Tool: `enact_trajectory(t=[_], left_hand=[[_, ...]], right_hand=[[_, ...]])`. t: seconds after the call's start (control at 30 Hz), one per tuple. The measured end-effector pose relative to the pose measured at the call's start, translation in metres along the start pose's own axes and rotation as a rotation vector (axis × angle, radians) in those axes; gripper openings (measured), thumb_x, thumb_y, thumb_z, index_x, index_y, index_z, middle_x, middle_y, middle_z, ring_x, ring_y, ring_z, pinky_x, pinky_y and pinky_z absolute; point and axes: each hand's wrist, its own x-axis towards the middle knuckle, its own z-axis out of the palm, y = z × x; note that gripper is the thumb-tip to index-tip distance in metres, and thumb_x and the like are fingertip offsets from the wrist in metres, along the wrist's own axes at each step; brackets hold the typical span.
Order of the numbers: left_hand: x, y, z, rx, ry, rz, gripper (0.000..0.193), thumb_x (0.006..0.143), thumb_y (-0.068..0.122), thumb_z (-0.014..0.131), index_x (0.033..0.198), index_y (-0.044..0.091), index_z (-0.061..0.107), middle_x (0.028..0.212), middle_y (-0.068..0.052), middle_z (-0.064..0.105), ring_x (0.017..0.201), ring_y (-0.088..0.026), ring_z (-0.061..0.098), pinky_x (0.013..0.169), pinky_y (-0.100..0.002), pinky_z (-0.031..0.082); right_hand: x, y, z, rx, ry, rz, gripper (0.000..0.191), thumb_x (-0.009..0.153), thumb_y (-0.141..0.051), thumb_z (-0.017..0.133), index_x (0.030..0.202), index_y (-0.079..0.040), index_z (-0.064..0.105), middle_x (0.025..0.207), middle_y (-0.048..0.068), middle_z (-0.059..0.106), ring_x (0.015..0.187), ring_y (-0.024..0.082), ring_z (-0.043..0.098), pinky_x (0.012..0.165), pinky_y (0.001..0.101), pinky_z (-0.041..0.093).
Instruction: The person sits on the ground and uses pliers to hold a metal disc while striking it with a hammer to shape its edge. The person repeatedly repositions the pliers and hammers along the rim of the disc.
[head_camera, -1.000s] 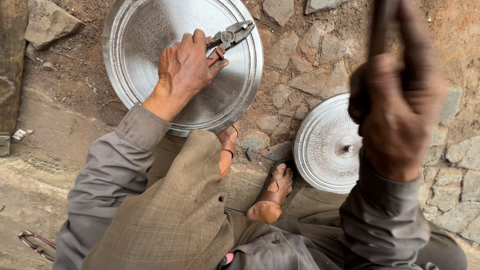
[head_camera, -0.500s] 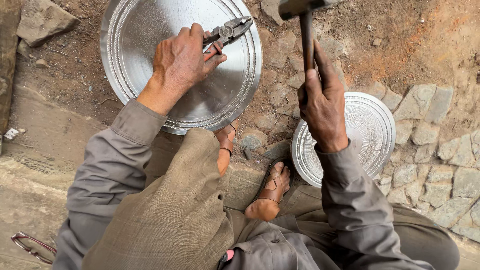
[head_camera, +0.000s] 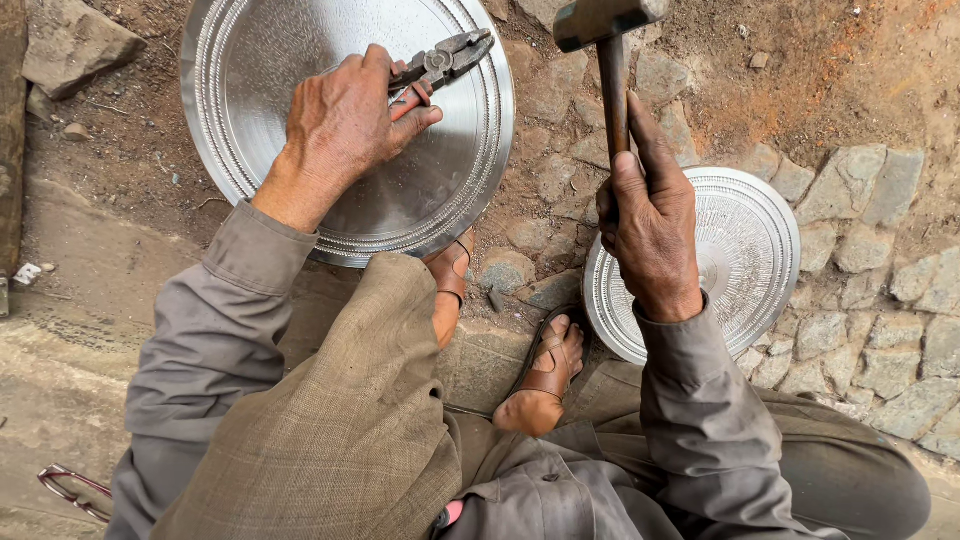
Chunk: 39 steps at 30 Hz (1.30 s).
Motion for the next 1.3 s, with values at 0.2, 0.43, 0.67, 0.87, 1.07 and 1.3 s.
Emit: enact_trajectory(t=[0.2,0.43,0.67,0.87,1.07,1.3], left_hand=[[0.001,-0.001,0.003,0.036,0.009,0.032,0.067,0.094,0.062,0.081,0.11,0.0,0.067,0.079,-0.017,0.069,0.066,-0.029,0.073,0.054,-0.042,0.059],[0.002,-0.002,0.007,0.055,-0.006,0.019,0.068,0.094,0.064,0.081,0.106,-0.001,0.066,0.076,-0.016,0.068,0.063,-0.028,0.072,0.051,-0.041,0.059],[0.002,0.007,0.007,0.097,-0.006,-0.012,0.068,0.09,0.063,0.082,0.105,-0.001,0.063,0.08,-0.017,0.067,0.063,-0.03,0.073,0.049,-0.042,0.058],[0.001,0.016,0.006,0.07,0.01,-0.054,0.068,0.089,0.062,0.081,0.104,-0.001,0.061,0.08,-0.017,0.065,0.063,-0.029,0.072,0.049,-0.041,0.058],[0.001,0.024,0.001,0.066,0.05,-0.074,0.065,0.091,0.061,0.08,0.101,0.001,0.058,0.083,-0.016,0.064,0.064,-0.028,0.071,0.051,-0.04,0.058],[0.002,0.024,-0.007,0.058,0.029,-0.037,0.062,0.092,0.056,0.081,0.103,0.0,0.058,0.087,-0.019,0.066,0.066,-0.03,0.071,0.055,-0.041,0.058]], right_hand=[[0.003,-0.009,0.009,-0.081,0.007,-0.01,0.049,0.115,-0.021,0.049,0.163,-0.013,0.042,0.072,-0.004,0.054,0.06,0.003,0.049,0.05,0.0208,0.04],[-0.001,0.007,0.001,-0.086,0.005,0.031,0.051,0.113,-0.019,0.049,0.162,-0.013,0.041,0.073,-0.005,0.053,0.059,0.003,0.048,0.049,0.0206,0.04],[0.004,-0.029,0.001,-0.082,-0.066,-0.038,0.05,0.115,-0.016,0.052,0.164,-0.01,0.042,0.075,-0.005,0.05,0.06,0.004,0.046,0.05,0.0215,0.039],[0.001,-0.145,0.001,-0.116,0.088,-0.444,0.035,0.13,-0.016,0.046,0.163,-0.01,0.04,0.08,0.004,0.059,0.056,0.009,0.046,0.051,0.0266,0.036],[0.05,-0.071,0.025,-0.239,0.123,-1.019,0.041,0.123,-0.007,0.043,0.162,-0.016,0.037,0.122,0.021,0.059,0.094,0.029,0.051,0.081,0.0395,0.045],[0.033,0.012,0.007,-0.32,-0.142,-0.024,0.051,0.113,-0.014,0.048,0.163,-0.013,0.04,0.081,0.006,0.055,0.062,0.014,0.051,0.049,0.0282,0.043]])
